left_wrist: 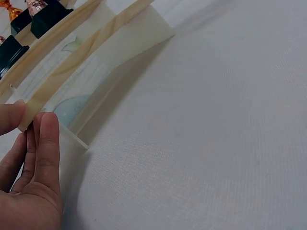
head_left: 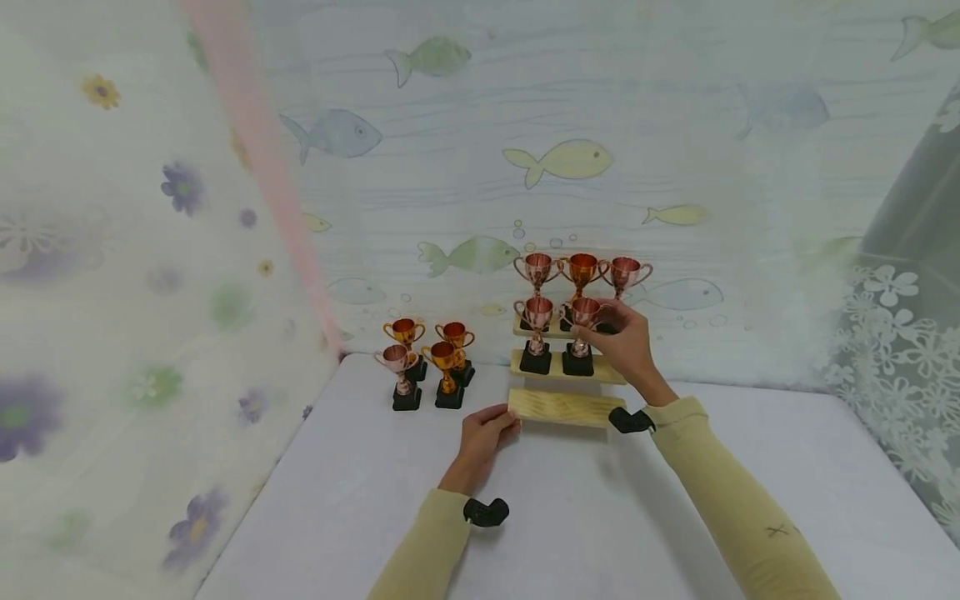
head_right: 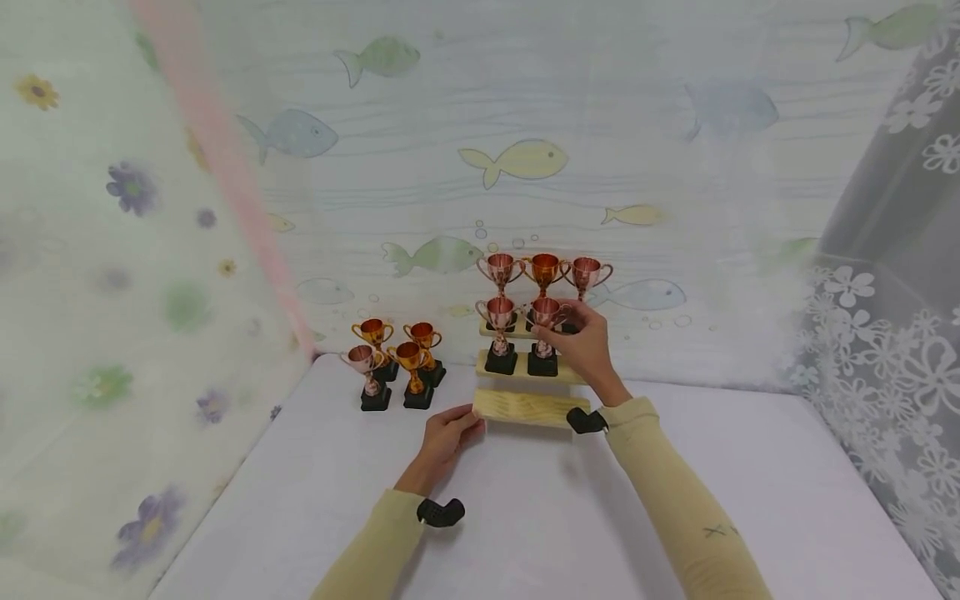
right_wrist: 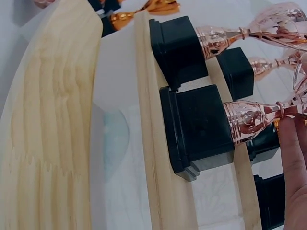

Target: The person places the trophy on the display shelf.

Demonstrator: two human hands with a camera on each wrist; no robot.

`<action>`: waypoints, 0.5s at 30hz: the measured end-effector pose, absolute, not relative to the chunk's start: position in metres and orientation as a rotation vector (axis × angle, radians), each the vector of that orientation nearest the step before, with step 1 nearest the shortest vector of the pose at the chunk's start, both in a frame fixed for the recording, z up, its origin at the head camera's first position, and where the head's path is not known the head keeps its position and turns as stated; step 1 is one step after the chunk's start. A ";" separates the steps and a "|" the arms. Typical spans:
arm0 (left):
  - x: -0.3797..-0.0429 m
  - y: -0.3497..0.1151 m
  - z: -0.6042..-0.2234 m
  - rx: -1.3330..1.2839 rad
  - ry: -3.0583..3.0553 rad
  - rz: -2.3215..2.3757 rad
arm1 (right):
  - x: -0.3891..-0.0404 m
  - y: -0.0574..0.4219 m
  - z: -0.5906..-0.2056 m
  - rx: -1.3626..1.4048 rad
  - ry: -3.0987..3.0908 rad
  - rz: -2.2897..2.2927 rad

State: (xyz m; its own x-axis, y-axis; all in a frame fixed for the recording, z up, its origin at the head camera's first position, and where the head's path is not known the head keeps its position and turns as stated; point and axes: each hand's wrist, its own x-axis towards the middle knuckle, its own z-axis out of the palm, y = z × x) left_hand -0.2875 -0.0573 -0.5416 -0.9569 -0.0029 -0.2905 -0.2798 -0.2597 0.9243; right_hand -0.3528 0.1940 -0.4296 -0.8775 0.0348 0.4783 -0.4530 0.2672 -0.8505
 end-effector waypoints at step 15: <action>-0.288 -0.058 -0.544 -0.341 1.793 2.341 | -0.324 0.211 -0.421 0.398 -2.128 1.695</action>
State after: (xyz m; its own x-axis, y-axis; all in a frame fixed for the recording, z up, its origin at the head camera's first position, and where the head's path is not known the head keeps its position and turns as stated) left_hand -0.2881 -0.0576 -0.5435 -0.9588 -0.0020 -0.2840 -0.2736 -0.2612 0.9257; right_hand -0.3237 0.2107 -0.4210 -0.8837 0.0198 0.4676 -0.4514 0.2286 -0.8626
